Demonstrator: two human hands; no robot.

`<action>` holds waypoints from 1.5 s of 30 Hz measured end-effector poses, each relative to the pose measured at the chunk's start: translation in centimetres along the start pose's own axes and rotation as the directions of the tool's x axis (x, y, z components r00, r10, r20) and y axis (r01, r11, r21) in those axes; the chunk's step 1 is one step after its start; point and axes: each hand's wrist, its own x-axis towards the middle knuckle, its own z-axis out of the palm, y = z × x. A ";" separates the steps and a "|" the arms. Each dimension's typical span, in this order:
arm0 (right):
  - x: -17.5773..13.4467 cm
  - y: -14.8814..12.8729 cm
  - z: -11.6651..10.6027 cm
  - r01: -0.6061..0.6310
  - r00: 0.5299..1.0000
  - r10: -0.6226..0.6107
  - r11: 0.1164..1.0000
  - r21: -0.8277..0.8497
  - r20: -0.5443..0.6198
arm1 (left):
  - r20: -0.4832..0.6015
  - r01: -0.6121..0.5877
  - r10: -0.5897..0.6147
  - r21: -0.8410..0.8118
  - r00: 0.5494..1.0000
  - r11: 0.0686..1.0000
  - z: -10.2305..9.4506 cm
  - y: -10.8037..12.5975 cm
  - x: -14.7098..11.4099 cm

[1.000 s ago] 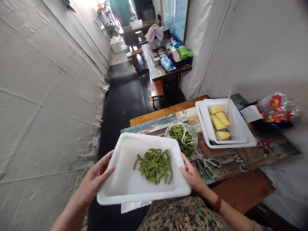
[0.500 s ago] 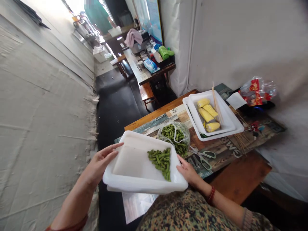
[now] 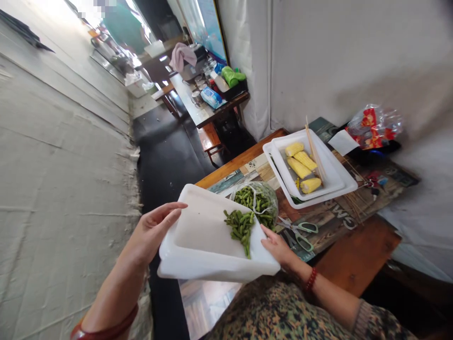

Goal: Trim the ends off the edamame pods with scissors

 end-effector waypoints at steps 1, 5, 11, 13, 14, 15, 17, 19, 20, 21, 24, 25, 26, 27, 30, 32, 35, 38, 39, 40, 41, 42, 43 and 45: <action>0.1 -0.1 0.0 0.021 1.000 -0.021 1.000 0.002 0.004 | -0.015 0.006 -0.006 -0.005 1.000 1.000 -0.1 0.1 -0.1; 0.5 -0.8 -0.2 0.041 0.998 -0.041 0.999 0.002 0.036 | -0.045 0.038 -0.041 -0.061 0.998 0.997 -0.1 0.6 -0.3; 0.6 -1.1 -0.8 0.031 0.999 -0.030 0.999 -0.034 0.031 | -0.052 -0.025 0.022 -0.054 0.998 0.998 0.8 -0.2 0.0; 0.6 -0.7 -0.6 0.000 0.998 0.002 0.999 -0.038 0.067 | -0.023 -0.018 0.018 -0.028 1.000 0.999 0.7 -0.6 0.1; 0.6 -0.6 -0.4 -0.010 0.997 0.013 0.999 -0.039 0.078 | -0.016 -0.010 0.010 -0.021 1.000 1.000 0.6 -0.8 0.1; 0.6 -0.5 -0.3 -0.018 0.996 0.021 0.999 -0.040 0.086 | -0.018 -0.004 0.004 -0.017 1.000 1.000 0.4 -0.9 0.1; 0.7 -0.6 -0.3 -0.025 0.995 0.029 0.999 -0.041 0.096 | -0.038 0.000 -0.001 -0.012 0.999 1.000 0.1 -0.9 -0.1; 0.7 -0.7 -0.4 -0.010 0.996 0.014 0.999 -0.041 0.091 | -0.055 -0.023 0.023 0.006 0.998 1.000 0.0 -0.5 -0.3; 0.7 -0.8 -0.4 0.001 0.996 0.003 0.999 -0.041 0.090 | -0.058 -0.040 0.041 0.021 0.997 0.999 0.0 -0.4 -0.5; 0.6 -0.9 -0.4 0.011 0.996 -0.007 0.999 -0.041 0.092 | -0.055 -0.054 0.056 0.037 0.997 0.998 0.0 -0.2 -0.6; 0.1 -0.8 -0.1 0.011 0.992 -0.006 0.999 -0.044 0.123 | -0.030 -0.055 0.057 0.054 0.998 0.997 0.1 -0.1 -0.8; 0.0 -0.9 0.0 -0.002 0.991 0.007 0.999 -0.042 0.135 | -0.029 -0.046 0.047 0.050 0.998 0.998 0.1 -0.1 -0.9; -0.2 -0.9 0.0 -0.013 0.990 0.018 0.999 -0.037 0.139 | -0.033 -0.034 0.036 0.046 0.999 0.998 0.0 -0.1 -1.1; -0.3 -1.0 0.0 -0.020 0.990 0.023 0.999 -0.029 0.136 | -0.044 -0.022 0.024 0.042 0.999 0.999 -0.1 -0.1 -1.3; -0.5 -1.3 -0.1 0.005 0.994 -0.003 1.000 -0.014 0.105 | -0.085 0.000 0.001 0.013 0.996 1.000 -0.5 0.2 -2.2; -0.7 -1.1 0.2 0.023 0.993 -0.019 0.999 -0.033 0.120 | -0.086 -0.009 0.010 0.011 0.996 1.000 -0.7 0.3 -2.6; -1.1 -0.6 1.0 0.005 0.980 0.009 0.998 -0.067 0.200 | -0.051 -0.026 0.029 0.059 0.998 0.998 -1.1 0.0 -2.8; -1.4 -0.7 1.4 0.007 0.969 0.010 0.998 -0.068 0.248 | -0.060 -0.012 0.015 0.048 0.998 0.999 -1.9 -0.6 -3.4; -1.4 -0.8 1.4 0.022 0.971 -0.006 0.998 -0.065 0.240 | -0.079 -0.010 0.013 0.036 0.997 0.999 -2.2 -0.8 -3.8; -1.5 -1.0 1.4 0.046 0.975 -0.031 0.997 -0.062 0.219 | -0.102 -0.013 0.015 0.025 0.995 1.000 -2.4 -0.9 -4.3; -1.5 -1.1 1.4 0.075 0.980 -0.062 0.995 -0.064 0.190 | -0.124 -0.022 0.024 0.015 0.992 1.000 -2.7 -1.0 -4.8; -1.6 -1.0 1.4 0.104 0.982 -0.092 0.992 -0.070 0.165 | -0.137 -0.035 0.036 0.009 0.990 0.999 -2.9 -1.2 -5.3; -1.6 -0.9 1.5 0.128 0.981 -0.114 0.988 -0.084 0.157 | -0.141 -0.056 0.058 0.015 0.988 0.998 -3.0 -1.4 -5.7; -1.7 -0.1 1.9 0.153 0.971 -0.124 0.979 -0.134 0.203 | -0.168 -0.138 0.150 0.081 0.974 0.987 -3.3 -2.1 -6.2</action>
